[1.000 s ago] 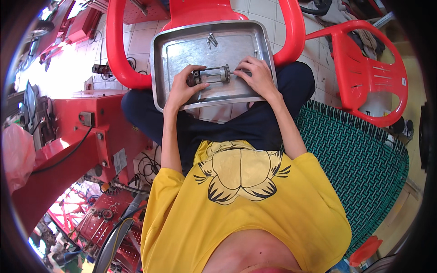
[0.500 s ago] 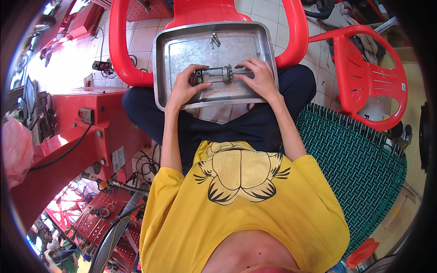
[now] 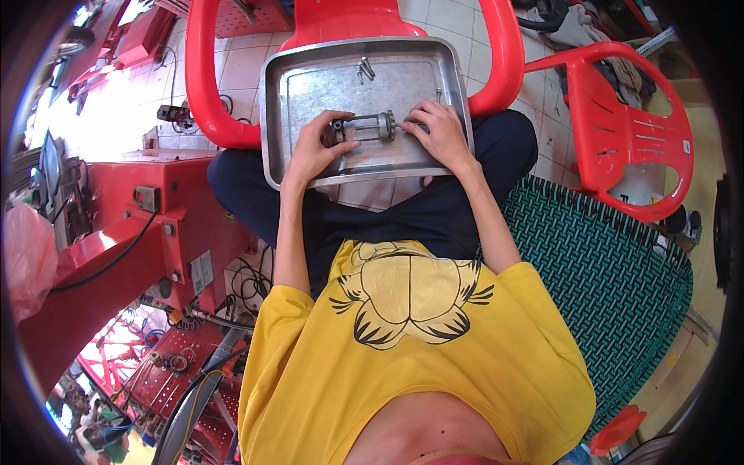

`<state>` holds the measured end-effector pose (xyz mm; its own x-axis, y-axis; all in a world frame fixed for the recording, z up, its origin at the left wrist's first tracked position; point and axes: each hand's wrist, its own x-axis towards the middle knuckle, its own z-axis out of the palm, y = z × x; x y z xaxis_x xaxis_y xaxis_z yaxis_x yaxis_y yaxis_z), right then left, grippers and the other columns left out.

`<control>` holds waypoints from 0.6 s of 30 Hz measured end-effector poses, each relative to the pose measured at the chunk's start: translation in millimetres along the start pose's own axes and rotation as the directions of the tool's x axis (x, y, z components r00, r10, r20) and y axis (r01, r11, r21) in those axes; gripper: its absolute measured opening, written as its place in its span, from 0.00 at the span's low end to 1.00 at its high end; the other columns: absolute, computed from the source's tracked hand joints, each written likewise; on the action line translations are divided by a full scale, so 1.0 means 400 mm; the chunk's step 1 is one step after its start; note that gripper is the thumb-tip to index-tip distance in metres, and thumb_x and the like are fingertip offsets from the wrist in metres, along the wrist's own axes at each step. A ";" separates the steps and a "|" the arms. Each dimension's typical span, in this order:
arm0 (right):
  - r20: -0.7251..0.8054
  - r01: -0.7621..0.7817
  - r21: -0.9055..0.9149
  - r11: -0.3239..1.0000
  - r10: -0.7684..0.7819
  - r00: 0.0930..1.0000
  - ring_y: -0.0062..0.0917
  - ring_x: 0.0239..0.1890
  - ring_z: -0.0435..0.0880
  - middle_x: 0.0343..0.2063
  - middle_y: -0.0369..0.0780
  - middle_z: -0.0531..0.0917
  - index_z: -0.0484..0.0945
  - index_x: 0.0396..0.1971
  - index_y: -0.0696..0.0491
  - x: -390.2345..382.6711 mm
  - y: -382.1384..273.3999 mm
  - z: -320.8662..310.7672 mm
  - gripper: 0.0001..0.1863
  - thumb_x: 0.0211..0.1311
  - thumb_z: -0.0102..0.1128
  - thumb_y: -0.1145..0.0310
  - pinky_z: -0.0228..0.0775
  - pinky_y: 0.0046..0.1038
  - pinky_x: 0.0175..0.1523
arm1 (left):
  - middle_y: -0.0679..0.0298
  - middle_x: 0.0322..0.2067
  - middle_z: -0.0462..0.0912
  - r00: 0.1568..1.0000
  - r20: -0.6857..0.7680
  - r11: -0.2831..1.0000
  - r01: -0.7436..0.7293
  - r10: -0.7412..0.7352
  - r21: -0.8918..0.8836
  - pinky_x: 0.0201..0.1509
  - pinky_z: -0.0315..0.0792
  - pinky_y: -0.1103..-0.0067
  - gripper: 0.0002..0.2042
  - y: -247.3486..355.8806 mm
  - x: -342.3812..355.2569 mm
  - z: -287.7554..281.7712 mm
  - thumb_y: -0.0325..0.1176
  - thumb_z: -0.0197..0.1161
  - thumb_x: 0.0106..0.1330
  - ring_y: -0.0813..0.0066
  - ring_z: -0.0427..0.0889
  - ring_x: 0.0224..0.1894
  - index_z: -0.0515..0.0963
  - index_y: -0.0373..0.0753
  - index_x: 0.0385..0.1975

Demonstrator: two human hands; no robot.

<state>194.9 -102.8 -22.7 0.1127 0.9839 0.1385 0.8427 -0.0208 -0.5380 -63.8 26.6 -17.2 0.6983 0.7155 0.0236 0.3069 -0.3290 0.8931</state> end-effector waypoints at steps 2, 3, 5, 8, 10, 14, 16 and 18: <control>0.006 -0.005 -0.004 1.000 0.005 1.000 0.32 0.48 0.81 0.41 0.36 0.83 0.86 0.40 0.51 0.000 -0.006 -0.011 0.14 0.62 0.70 0.57 0.65 0.33 0.53 | 0.67 0.29 0.79 1.000 0.007 1.000 -0.006 0.006 -0.001 0.29 0.64 0.78 0.26 0.000 0.003 0.000 0.29 0.81 0.51 0.80 0.65 0.24 0.83 0.40 0.53; -0.006 -0.004 -0.004 1.000 0.004 1.000 0.31 0.48 0.81 0.41 0.36 0.83 0.86 0.40 0.51 0.000 -0.010 -0.014 0.14 0.62 0.69 0.56 0.65 0.33 0.53 | 0.67 0.29 0.79 1.000 0.007 1.000 -0.015 0.015 0.002 0.29 0.64 0.79 0.26 0.000 0.003 -0.001 0.29 0.81 0.51 0.80 0.65 0.24 0.83 0.40 0.53; -0.033 -0.001 0.009 1.000 0.001 0.999 0.30 0.48 0.81 0.41 0.35 0.83 0.86 0.40 0.50 0.000 -0.014 -0.015 0.14 0.63 0.68 0.55 0.65 0.33 0.53 | 0.67 0.28 0.78 1.000 0.005 1.000 -0.015 0.015 0.003 0.29 0.64 0.79 0.26 0.002 0.002 -0.002 0.29 0.81 0.51 0.80 0.65 0.24 0.83 0.40 0.53; -0.029 -0.007 0.001 1.000 0.007 1.000 0.31 0.47 0.81 0.40 0.35 0.84 0.86 0.40 0.50 -0.003 -0.005 -0.003 0.14 0.63 0.69 0.56 0.65 0.33 0.52 | 0.67 0.27 0.77 1.000 0.004 1.000 0.002 -0.002 0.000 0.29 0.63 0.78 0.26 0.006 0.003 0.001 0.29 0.81 0.50 0.80 0.64 0.23 0.83 0.40 0.53; 0.040 -0.014 -0.060 0.998 0.016 0.999 0.31 0.47 0.81 0.39 0.36 0.85 0.85 0.40 0.51 -0.001 0.002 0.003 0.13 0.63 0.69 0.58 0.65 0.33 0.52 | 0.68 0.26 0.76 1.000 0.004 1.000 0.007 -0.007 0.005 0.28 0.63 0.78 0.26 0.005 0.003 0.001 0.30 0.81 0.50 0.80 0.64 0.23 0.83 0.40 0.53; 0.012 -0.011 -0.003 1.000 0.011 1.000 0.31 0.47 0.82 0.38 0.35 0.86 0.87 0.40 0.50 0.001 -0.013 -0.018 0.12 0.65 0.66 0.58 0.65 0.33 0.51 | 0.68 0.25 0.74 1.000 0.000 1.000 0.010 -0.010 0.004 0.28 0.62 0.78 0.26 -0.003 0.001 0.001 0.30 0.81 0.51 0.80 0.63 0.23 0.84 0.40 0.53; -0.059 -0.012 0.029 1.000 0.014 0.998 0.31 0.46 0.81 0.38 0.35 0.86 0.87 0.40 0.50 0.000 -0.013 -0.013 0.12 0.66 0.65 0.58 0.64 0.33 0.51 | 0.68 0.24 0.72 1.000 -0.007 1.000 0.013 -0.013 -0.001 0.28 0.61 0.78 0.26 -0.003 0.000 0.003 0.30 0.81 0.51 0.81 0.63 0.23 0.84 0.40 0.52; -0.034 -0.041 0.037 0.998 0.043 0.999 0.31 0.46 0.81 0.38 0.35 0.86 0.87 0.39 0.50 0.003 -0.014 -0.004 0.11 0.64 0.67 0.59 0.64 0.33 0.51 | 0.69 0.24 0.72 1.000 -0.006 1.000 0.017 -0.017 -0.004 0.28 0.61 0.79 0.26 -0.002 0.000 0.003 0.30 0.81 0.51 0.81 0.63 0.23 0.84 0.40 0.53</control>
<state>191.4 -101.8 -18.2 0.1665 0.9755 0.1440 0.8173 -0.0548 -0.5736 -63.4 26.3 -18.5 0.6889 0.7248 0.0108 0.3166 -0.3143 0.8950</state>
